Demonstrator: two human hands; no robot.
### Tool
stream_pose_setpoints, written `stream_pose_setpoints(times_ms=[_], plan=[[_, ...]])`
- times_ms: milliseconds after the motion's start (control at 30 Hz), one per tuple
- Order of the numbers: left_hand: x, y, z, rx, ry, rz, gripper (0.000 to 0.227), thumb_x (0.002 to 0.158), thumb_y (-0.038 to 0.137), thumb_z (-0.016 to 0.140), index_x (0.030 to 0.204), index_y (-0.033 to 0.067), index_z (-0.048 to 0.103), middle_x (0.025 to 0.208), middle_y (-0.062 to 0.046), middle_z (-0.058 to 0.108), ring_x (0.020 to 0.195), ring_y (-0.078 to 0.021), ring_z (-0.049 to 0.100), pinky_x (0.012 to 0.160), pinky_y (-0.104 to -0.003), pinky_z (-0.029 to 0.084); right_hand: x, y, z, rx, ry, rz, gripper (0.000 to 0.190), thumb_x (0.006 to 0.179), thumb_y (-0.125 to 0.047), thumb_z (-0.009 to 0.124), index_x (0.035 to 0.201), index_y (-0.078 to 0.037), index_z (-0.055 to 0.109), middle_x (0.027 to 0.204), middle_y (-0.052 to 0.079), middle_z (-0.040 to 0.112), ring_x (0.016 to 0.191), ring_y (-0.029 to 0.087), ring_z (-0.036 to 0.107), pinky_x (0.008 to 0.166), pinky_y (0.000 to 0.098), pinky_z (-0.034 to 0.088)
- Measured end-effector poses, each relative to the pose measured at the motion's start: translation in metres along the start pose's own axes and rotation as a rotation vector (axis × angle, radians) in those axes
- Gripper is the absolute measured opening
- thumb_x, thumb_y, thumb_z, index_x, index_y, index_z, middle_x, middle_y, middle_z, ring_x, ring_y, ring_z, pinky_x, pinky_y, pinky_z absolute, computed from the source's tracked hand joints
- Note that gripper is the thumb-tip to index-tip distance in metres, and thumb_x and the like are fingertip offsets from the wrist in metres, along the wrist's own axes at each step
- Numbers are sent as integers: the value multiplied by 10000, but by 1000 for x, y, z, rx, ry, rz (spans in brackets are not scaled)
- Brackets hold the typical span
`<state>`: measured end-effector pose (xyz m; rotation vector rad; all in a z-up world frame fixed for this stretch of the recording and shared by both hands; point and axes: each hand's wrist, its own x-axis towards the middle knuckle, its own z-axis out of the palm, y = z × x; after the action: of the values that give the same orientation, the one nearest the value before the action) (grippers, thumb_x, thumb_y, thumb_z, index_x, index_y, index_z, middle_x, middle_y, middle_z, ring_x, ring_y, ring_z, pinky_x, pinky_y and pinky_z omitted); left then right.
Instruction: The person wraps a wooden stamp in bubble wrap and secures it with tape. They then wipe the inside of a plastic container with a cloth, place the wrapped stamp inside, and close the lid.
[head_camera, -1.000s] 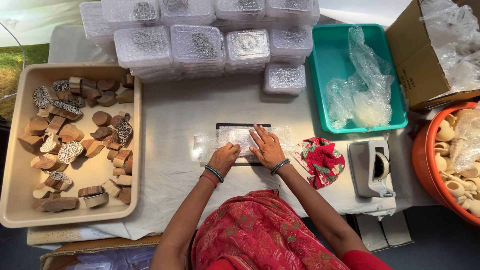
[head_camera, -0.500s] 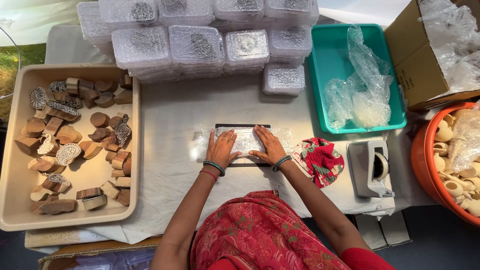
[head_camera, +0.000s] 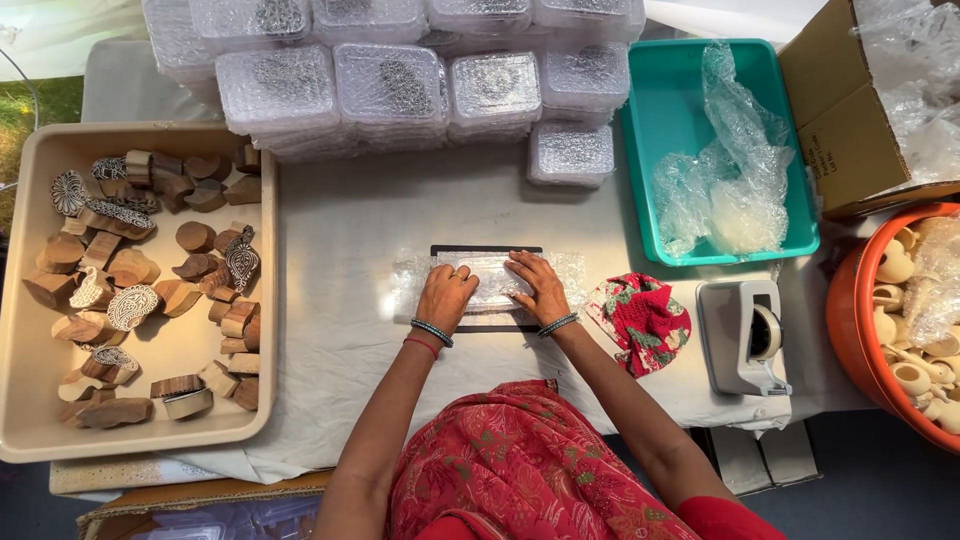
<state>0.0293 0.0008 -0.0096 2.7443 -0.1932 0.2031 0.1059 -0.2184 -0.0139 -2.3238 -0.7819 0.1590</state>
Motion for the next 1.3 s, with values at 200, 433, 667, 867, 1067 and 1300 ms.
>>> stream_pose_setpoints(times_ms=[200, 433, 667, 867, 1067, 1300], plan=[[1, 5, -10, 117, 83, 176, 110, 854, 51, 646, 951, 101, 631, 958, -41, 610, 990, -218, 607, 1057, -415, 470, -8, -19, -2, -195, 72, -147, 593, 775, -80, 800, 1346, -124, 647, 1405, 62, 607, 1371, 293, 515, 1115, 445, 429], [-10, 9, -26, 63, -82, 176, 127, 892, 56, 648, 1016, 82, 641, 1017, -65, 614, 991, -242, 592, 914, -362, 483, -15, -18, 12, -97, 119, -84, 334, 792, 17, 744, 1105, -70, 664, 1332, 75, 636, 1278, 297, 588, 1092, 426, 476], [-17, 23, -52, -2, -50, 172, 137, 859, 125, 666, 965, 41, 646, 1104, -104, 629, 1063, -273, 579, 1052, -421, 439, -17, -8, -6, 65, 23, -55, 356, 768, 126, 601, 1081, -33, 655, 1376, 76, 634, 1332, 279, 569, 1095, 395, 500], [-31, 8, -8, 24, 72, 210, 179, 831, -23, 620, 997, 39, 644, 1294, -66, 645, 1185, -236, 616, 1021, -343, 504, -34, 3, -27, -45, -121, -217, 514, 760, 119, 549, 1231, -59, 654, 1478, 60, 581, 1446, 271, 463, 1177, 415, 406], [-33, 13, -8, 25, 10, 190, 455, 860, -44, 627, 1301, 66, 648, 1223, -62, 642, 1062, -217, 618, 962, -335, 534, -48, 9, -25, -197, -123, -251, 682, 797, 105, 543, 1446, -104, 550, 1565, 55, 503, 1477, 259, 436, 1187, 408, 387], [-38, 15, 10, 47, 9, 119, 527, 848, -62, 637, 1351, 95, 648, 1289, -27, 638, 1076, -192, 607, 984, -318, 534, -64, 5, -11, -232, -95, -183, 693, 884, 21, 566, 1550, -46, 385, 1634, 160, 370, 1441, 307, 447, 1148, 411, 409]])
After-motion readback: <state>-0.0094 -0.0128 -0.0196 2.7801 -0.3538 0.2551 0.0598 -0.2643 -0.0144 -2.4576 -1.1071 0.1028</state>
